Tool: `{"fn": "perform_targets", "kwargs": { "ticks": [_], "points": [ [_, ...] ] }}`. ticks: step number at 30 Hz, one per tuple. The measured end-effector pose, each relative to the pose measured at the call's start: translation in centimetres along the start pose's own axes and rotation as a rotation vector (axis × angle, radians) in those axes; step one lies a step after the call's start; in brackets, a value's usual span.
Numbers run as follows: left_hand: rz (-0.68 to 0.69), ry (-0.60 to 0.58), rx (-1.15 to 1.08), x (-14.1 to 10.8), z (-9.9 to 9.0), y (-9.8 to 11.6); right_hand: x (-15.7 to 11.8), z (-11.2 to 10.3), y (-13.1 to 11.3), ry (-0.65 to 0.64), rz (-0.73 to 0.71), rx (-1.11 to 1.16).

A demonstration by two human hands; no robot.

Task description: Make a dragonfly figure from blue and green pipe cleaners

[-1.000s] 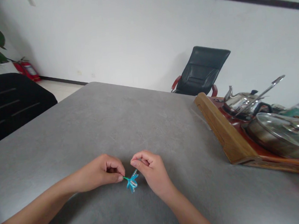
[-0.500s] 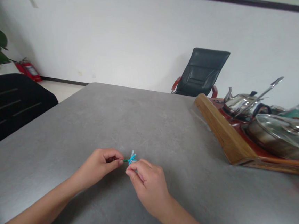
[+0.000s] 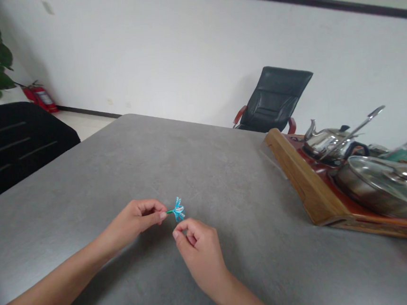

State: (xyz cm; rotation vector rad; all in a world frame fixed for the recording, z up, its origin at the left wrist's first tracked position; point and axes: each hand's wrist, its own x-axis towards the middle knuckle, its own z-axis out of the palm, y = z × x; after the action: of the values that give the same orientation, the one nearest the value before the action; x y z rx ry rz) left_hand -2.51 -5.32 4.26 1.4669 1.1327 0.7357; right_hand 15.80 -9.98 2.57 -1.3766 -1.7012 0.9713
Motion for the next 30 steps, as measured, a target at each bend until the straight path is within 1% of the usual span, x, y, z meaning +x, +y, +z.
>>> {"fn": "perform_targets", "kwargs": {
  "ticks": [3, 5, 9, 13, 20, 24, 27, 30],
  "points": [
    [-0.041, 0.004, -0.045, 0.0, 0.1, 0.3, 0.3, 0.3, 0.5, -0.048, 0.11, 0.192],
    [-0.067, -0.007, -0.07, 0.0, 0.1, 0.3, 0.5, 0.4, 0.9, -0.061, 0.149, 0.276],
    [-0.077, -0.038, -0.121, -0.1, 0.0, 0.0, 0.9, 0.5, 1.8, -0.061, 0.208, 0.373],
    [-0.063, -0.084, -0.188, -0.2, -0.1, -0.3, 1.1, 0.6, 2.2, -0.098, 0.278, 0.476],
    [-0.078, -0.161, -0.214, -0.4, -0.2, 0.4, 1.7, 0.2, 2.1, -0.131, 0.322, 0.589],
    [-0.079, -0.257, -0.192, -0.5, -0.3, 0.6, 1.9, -0.1, 2.3, -0.147, 0.342, 0.592],
    [-0.039, -0.365, -0.204, -0.7, -0.3, 0.6, 2.1, -0.5, 2.3, -0.208, 0.351, 0.603],
    [-0.023, -0.469, -0.172, -0.8, -0.4, 0.7, 2.3, -0.9, 2.2, -0.253, 0.329, 0.576]
  ]
}}
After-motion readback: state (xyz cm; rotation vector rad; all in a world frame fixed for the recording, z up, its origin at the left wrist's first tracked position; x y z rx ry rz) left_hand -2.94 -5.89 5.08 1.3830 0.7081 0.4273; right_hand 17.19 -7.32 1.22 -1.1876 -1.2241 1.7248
